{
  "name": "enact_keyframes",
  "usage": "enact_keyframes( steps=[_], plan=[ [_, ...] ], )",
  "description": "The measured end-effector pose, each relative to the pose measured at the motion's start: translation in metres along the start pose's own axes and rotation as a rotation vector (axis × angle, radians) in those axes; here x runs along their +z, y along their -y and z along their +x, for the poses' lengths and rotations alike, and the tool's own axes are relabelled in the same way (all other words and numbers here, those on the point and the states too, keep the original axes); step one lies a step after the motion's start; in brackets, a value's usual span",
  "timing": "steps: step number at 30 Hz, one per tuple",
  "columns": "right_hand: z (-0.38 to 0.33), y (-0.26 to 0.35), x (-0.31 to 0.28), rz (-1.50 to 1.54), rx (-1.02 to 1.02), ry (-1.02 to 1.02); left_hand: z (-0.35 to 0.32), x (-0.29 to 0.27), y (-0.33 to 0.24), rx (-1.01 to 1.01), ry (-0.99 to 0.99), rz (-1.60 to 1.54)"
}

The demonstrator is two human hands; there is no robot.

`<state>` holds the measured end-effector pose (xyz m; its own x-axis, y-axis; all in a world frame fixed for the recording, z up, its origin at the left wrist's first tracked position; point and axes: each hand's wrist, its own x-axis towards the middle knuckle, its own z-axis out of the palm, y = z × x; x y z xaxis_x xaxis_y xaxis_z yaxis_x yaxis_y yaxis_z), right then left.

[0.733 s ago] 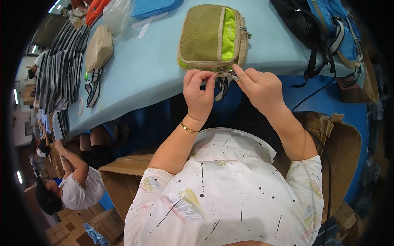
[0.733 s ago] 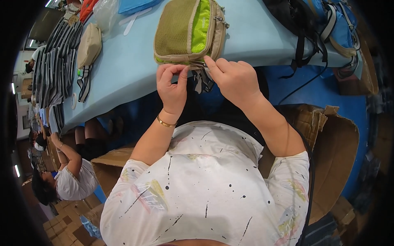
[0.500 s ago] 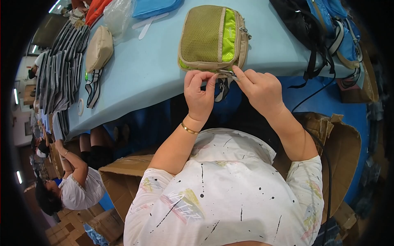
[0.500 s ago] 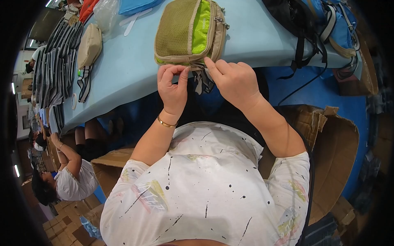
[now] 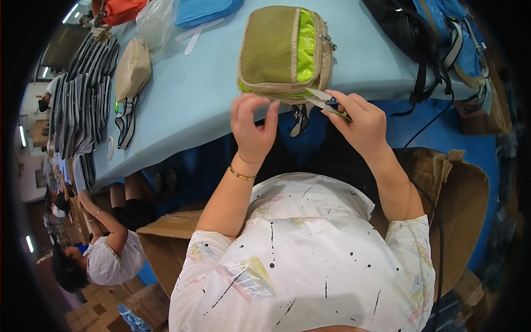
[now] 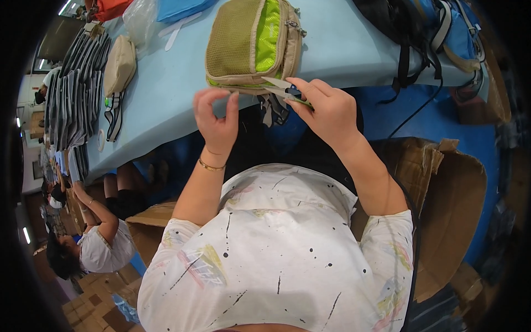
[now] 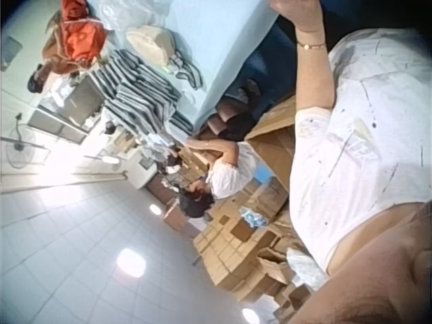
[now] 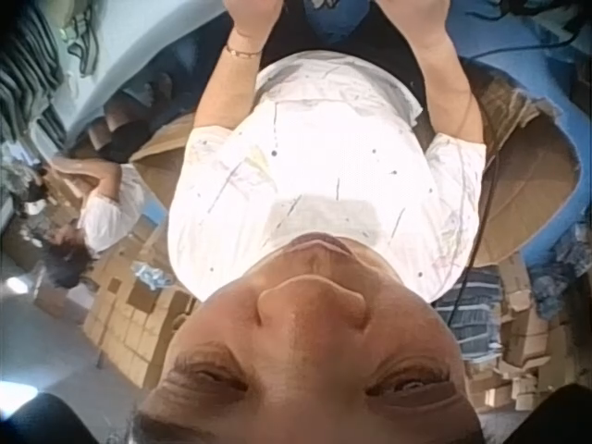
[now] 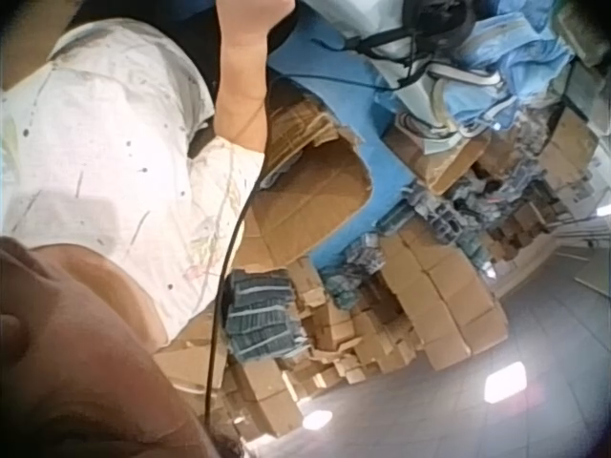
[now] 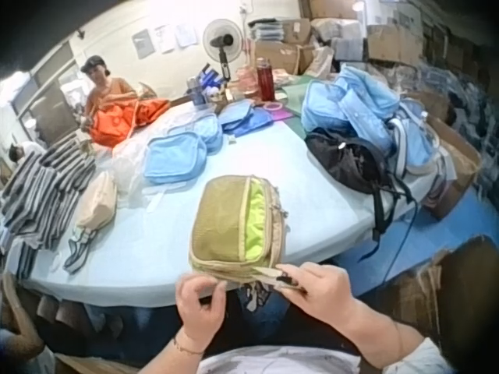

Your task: Assembling and trimming straps for small pouches at a factory workshop station.

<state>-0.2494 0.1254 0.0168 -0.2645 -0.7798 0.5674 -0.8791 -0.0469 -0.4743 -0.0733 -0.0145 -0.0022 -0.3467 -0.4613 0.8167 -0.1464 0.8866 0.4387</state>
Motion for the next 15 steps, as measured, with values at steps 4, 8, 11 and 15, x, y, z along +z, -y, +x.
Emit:
enact_keyframes(
  steps=[4,8,11,15],
  plan=[
    [0.001,-0.002,0.015,0.367,0.243,-0.086,0.033,0.007,0.001,0.081,0.099,0.216],
    [0.022,0.002,0.032,0.608,0.45,-0.089,0.036,0.009,0.024,0.167,0.251,0.206],
    [0.037,0.001,0.04,0.638,0.457,-0.062,0.029,0.013,0.031,0.143,0.267,0.282],
    [0.045,-0.013,0.045,0.595,0.429,-0.108,0.031,0.013,0.007,0.104,0.34,0.507]
  ],
)
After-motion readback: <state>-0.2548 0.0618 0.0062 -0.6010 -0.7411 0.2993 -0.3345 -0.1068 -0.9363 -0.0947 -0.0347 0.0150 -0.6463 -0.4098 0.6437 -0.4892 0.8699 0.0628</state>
